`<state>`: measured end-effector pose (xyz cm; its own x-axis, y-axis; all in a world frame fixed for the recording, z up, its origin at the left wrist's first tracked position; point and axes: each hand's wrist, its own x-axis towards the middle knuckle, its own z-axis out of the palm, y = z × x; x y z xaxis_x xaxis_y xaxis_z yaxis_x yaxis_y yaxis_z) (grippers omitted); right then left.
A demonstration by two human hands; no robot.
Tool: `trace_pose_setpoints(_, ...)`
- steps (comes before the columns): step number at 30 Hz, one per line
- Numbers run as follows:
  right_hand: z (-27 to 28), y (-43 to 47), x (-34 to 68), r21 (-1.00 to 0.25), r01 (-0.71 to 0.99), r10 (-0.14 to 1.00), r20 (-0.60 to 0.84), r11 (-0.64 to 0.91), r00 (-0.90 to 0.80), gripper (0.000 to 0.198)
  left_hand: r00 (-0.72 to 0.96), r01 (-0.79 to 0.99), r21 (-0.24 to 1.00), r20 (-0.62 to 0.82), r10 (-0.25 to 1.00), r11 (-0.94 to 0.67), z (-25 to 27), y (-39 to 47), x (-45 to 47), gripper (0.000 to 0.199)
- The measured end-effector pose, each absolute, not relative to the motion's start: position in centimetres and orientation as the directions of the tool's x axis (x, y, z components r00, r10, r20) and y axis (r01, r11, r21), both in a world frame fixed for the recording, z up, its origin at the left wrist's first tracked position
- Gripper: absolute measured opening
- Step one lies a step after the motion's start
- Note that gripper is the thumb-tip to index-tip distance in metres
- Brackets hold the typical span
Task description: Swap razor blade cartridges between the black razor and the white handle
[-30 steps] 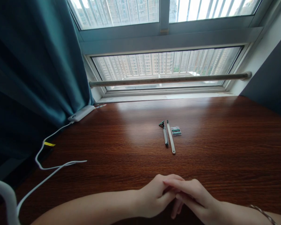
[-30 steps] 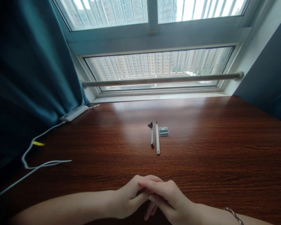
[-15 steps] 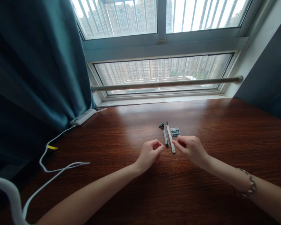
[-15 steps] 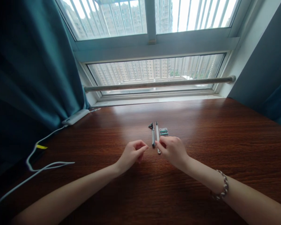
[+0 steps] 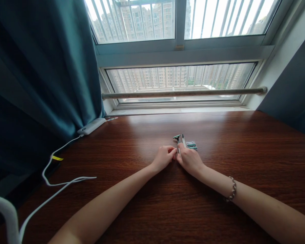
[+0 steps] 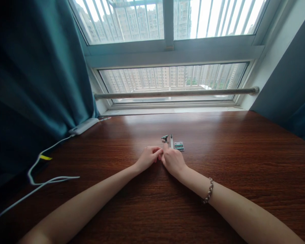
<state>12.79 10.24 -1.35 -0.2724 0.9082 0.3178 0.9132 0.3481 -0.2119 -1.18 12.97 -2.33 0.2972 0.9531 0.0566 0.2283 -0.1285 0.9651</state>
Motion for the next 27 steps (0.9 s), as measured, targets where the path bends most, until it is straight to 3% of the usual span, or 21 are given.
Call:
trace_pose_setpoints(5, -1.2, 9.8, 12.6, -0.367, 0.845, 0.889, 0.390, 0.389, -0.240, 0.015, 0.307, 0.004, 1.000, 0.002, 0.952, -0.003, -1.4, 12.4, -0.3, 0.032)
trace_pose_setpoints(9, -0.4, 8.6, 12.0, -0.600, 0.601, 0.830, 0.513, 0.529, -0.218, 0.010, 0.321, -0.252, 0.965, 0.007, 0.947, 0.078, 0.5, 11.1, 0.2, 0.030)
trace_pose_setpoints(12, 0.6, 8.0, 12.4, -0.674, 0.486, 0.831, 0.477, 0.555, -0.287, 0.021, 0.260, -0.416, 0.908, 0.061, 0.964, 0.055, 2.2, 10.3, -0.2, 0.023)
trace_pose_setpoints(15, 1.2, 8.3, 13.8, -0.805, 0.365, 0.880, 0.386, 0.468, -0.276, 0.023, 0.232, -0.348, 0.936, 0.136, 0.963, -0.048, 3.2, 10.0, -1.0, 0.020)
trace_pose_setpoints(18, 1.4, 9.1, 15.4, -0.939, 0.087, 0.922, 0.305, 0.334, -0.239, 0.019, 0.359, -0.222, 0.975, 0.069, 0.931, 0.013, 3.5, 9.9, -1.3, 0.024)
trace_pose_setpoints(22, 1.5, 10.1, 16.7, -0.955, -0.208, 0.927, 0.265, 0.213, -0.267, 0.036, 0.481, -0.160, 0.981, -0.018, 0.877, 0.108, 3.0, 9.8, -0.9, 0.046)
trace_pose_setpoints(27, 1.4, 10.5, 16.9, -0.948, -0.295, 0.917, 0.220, 0.121, -0.333, 0.044, 0.499, -0.069, 0.993, -0.047, 0.865, 0.094, 2.8, 9.6, -0.8, 0.046)
